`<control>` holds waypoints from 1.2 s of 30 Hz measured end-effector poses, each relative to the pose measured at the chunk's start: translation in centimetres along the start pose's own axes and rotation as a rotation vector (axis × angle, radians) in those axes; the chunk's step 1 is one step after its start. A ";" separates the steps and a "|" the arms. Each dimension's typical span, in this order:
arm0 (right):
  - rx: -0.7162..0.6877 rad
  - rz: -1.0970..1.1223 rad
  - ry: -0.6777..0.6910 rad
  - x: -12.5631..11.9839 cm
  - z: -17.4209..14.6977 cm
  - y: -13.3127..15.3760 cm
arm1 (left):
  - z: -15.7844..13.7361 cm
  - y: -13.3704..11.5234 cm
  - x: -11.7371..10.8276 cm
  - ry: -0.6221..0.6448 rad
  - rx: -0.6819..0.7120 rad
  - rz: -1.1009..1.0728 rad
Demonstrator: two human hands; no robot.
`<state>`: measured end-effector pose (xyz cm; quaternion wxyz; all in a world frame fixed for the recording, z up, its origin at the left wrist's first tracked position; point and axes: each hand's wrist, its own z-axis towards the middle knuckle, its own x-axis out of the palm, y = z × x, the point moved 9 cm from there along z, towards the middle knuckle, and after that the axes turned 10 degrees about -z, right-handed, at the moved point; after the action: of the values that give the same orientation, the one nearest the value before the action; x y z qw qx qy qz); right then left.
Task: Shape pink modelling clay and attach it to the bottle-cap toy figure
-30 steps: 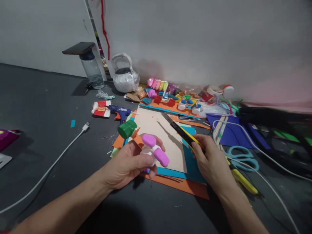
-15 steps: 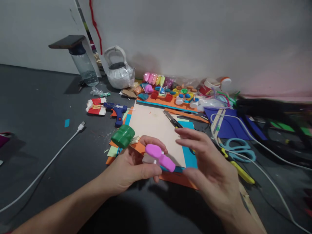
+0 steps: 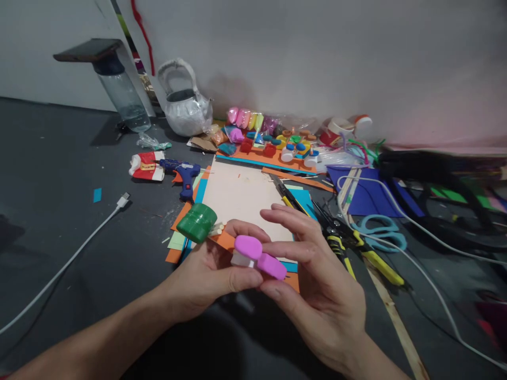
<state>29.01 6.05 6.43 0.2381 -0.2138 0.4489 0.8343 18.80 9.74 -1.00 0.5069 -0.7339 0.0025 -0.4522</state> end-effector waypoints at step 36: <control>0.138 0.044 -0.074 0.1 -0.4 0.1 | -0.3 -0.7 0.7 -0.054 -0.003 0.079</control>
<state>28.89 5.67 6.23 0.2504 -0.1561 0.5006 0.8138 18.69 9.59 0.00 0.5230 -0.7459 0.0186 -0.4120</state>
